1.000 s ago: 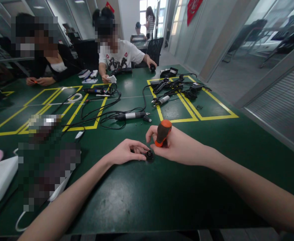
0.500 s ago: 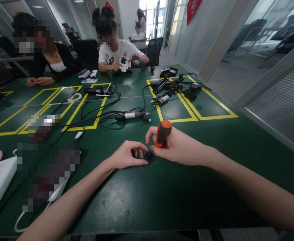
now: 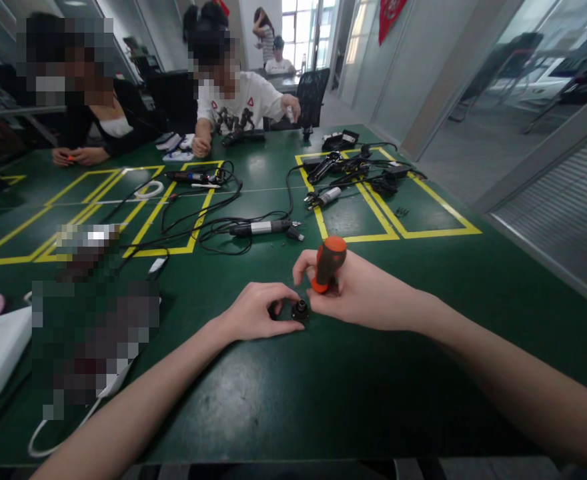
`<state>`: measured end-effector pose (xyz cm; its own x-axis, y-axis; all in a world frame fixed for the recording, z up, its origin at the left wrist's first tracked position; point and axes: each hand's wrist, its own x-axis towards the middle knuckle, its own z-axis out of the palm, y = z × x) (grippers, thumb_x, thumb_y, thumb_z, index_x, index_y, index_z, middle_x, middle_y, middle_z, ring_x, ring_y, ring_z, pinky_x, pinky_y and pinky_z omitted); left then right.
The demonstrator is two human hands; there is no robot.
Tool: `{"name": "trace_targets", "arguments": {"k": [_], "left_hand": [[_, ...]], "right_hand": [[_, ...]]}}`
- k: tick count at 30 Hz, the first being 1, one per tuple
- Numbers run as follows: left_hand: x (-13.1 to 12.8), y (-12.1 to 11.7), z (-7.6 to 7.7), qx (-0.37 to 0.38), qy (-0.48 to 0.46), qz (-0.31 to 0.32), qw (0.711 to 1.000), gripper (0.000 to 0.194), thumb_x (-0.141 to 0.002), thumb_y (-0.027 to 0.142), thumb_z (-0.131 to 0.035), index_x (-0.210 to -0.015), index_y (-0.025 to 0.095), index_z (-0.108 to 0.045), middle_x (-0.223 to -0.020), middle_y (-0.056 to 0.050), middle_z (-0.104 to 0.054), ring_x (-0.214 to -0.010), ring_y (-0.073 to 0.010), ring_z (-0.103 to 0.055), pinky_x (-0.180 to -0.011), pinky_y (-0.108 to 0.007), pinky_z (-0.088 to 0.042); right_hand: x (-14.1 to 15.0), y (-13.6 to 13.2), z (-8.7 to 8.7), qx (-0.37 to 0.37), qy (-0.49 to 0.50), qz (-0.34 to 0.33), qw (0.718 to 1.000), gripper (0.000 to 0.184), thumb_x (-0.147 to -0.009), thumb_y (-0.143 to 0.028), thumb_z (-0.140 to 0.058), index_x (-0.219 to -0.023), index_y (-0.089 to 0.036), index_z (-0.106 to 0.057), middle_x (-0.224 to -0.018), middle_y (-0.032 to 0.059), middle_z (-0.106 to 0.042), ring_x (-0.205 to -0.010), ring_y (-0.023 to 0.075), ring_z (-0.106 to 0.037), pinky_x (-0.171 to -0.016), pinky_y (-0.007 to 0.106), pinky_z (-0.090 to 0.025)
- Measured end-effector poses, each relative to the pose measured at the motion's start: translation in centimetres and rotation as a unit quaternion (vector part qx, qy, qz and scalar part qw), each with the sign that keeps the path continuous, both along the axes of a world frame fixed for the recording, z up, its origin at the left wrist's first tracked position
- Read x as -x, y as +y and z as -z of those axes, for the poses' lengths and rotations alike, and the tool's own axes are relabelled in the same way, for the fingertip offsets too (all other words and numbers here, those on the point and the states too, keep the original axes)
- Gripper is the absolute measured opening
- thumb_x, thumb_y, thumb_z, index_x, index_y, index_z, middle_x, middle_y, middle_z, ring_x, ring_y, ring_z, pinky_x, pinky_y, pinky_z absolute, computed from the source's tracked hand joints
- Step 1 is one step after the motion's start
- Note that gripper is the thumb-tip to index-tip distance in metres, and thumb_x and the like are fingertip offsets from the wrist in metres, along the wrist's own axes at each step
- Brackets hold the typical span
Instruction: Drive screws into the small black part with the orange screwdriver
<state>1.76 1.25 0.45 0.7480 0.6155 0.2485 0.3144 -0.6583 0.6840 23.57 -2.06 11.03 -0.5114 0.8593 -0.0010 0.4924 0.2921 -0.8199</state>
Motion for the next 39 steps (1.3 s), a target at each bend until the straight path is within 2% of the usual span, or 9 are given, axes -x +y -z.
{"name": "trace_targets", "arguments": {"k": [3, 9, 13, 17, 23, 26, 32, 37, 39], "left_hand": [[-0.03, 0.06, 0.14, 0.005, 0.009, 0.002, 1.000, 0.032, -0.086, 0.039, -0.079, -0.106, 0.017, -0.073, -0.068, 0.004, -0.062, -0.059, -0.0110, -0.054, -0.060, -0.022, -0.041], [-0.05, 0.09, 0.21, -0.015, 0.009, 0.008, 1.000, 0.027, -0.089, 0.041, -0.075, -0.100, 0.017, -0.072, -0.070, 0.002, -0.062, -0.061, -0.0126, -0.053, -0.062, -0.024, -0.043], [-0.06, 0.12, 0.13, -0.009, 0.025, 0.001, 1.000, 0.028, -0.091, 0.044, -0.071, -0.102, 0.018, -0.071, -0.073, 0.001, -0.061, -0.063, -0.0130, -0.053, -0.062, -0.024, -0.042], [-0.13, 0.23, 0.14, -0.004, 0.031, -0.024, 0.999, 0.030, -0.089, 0.041, -0.072, -0.107, 0.018, -0.068, -0.076, 0.002, -0.061, -0.063, -0.0128, -0.053, -0.061, -0.023, -0.041], [-0.19, 0.54, -0.17, 0.098, 0.004, -0.054, 0.994, 0.035, -0.079, 0.039, -0.082, -0.104, 0.017, -0.071, -0.069, 0.005, -0.060, -0.059, -0.0105, -0.051, -0.059, -0.022, -0.041], [-0.18, 0.66, -0.30, 0.121, -0.006, -0.053, 0.991, 0.038, -0.079, 0.042, -0.084, -0.104, 0.016, -0.073, -0.069, 0.005, -0.060, -0.059, -0.0103, -0.051, -0.059, -0.021, -0.042], [-0.17, 0.68, -0.17, 0.098, -0.004, -0.045, 0.994, 0.036, -0.081, 0.044, -0.082, -0.102, 0.016, -0.072, -0.071, 0.004, -0.060, -0.059, -0.0103, -0.050, -0.060, -0.022, -0.043], [-0.12, 0.64, 0.00, 0.073, 0.000, -0.027, 0.997, 0.032, -0.086, 0.043, -0.078, -0.101, 0.016, -0.070, -0.075, 0.003, -0.059, -0.062, -0.0111, -0.049, -0.062, -0.023, -0.042], [-0.13, 0.61, 0.01, 0.066, 0.001, -0.022, 0.998, 0.030, -0.087, 0.043, -0.076, -0.099, 0.017, -0.068, -0.076, 0.002, -0.059, -0.063, -0.0116, -0.049, -0.062, -0.023, -0.042]], "right_hand": [[-0.01, -0.02, -0.01, 0.000, -0.008, -0.005, 1.000, 0.022, -0.073, -0.007, -0.062, -0.091, -0.020, -0.060, -0.061, -0.0097, -0.046, -0.054, 0.0096, -0.043, -0.054, 0.023, -0.035], [-0.05, 0.18, 0.65, -0.022, 0.058, 0.012, 0.998, 0.006, -0.079, -0.018, -0.062, -0.082, -0.020, -0.058, -0.064, -0.0074, -0.047, -0.057, 0.0104, -0.044, -0.055, 0.024, -0.036], [-0.16, 0.20, 0.60, -0.007, 0.046, 0.010, 0.999, 0.016, -0.075, -0.014, -0.062, -0.090, -0.020, -0.060, -0.064, -0.0081, -0.047, -0.057, 0.0106, -0.044, -0.055, 0.023, -0.036], [-0.16, 0.26, 0.41, -0.024, 0.031, 0.015, 0.999, 0.022, -0.072, -0.011, -0.062, -0.093, -0.020, -0.060, -0.067, -0.0073, -0.050, -0.060, 0.0112, -0.047, -0.058, 0.024, -0.038], [-0.08, 0.52, 0.78, -0.029, 0.006, 0.037, 0.999, 0.011, -0.080, -0.015, -0.060, -0.090, -0.020, -0.059, -0.066, -0.0065, -0.048, -0.059, 0.0120, -0.046, -0.058, 0.025, -0.037], [-0.07, 0.55, 0.78, -0.022, 0.014, 0.040, 0.999, 0.015, -0.079, -0.014, -0.059, -0.093, -0.020, -0.058, -0.066, -0.0071, -0.047, -0.059, 0.0117, -0.046, -0.058, 0.024, -0.038], [0.01, 0.52, 0.59, -0.025, 0.002, 0.037, 0.999, 0.023, -0.076, -0.013, -0.061, -0.098, -0.020, -0.059, -0.066, -0.0078, -0.046, -0.057, 0.0115, -0.044, -0.056, 0.024, -0.037], [0.02, 0.49, 0.74, -0.038, 0.013, 0.036, 0.999, 0.006, -0.081, -0.016, -0.061, -0.086, -0.020, -0.060, -0.070, -0.0049, -0.053, -0.062, 0.0124, -0.049, -0.061, 0.025, -0.040], [-0.02, 0.44, 0.65, -0.035, 0.017, 0.031, 0.999, 0.008, -0.081, -0.014, -0.060, -0.088, -0.020, -0.060, -0.069, -0.0054, -0.052, -0.062, 0.0125, -0.048, -0.062, 0.026, -0.040]]}}
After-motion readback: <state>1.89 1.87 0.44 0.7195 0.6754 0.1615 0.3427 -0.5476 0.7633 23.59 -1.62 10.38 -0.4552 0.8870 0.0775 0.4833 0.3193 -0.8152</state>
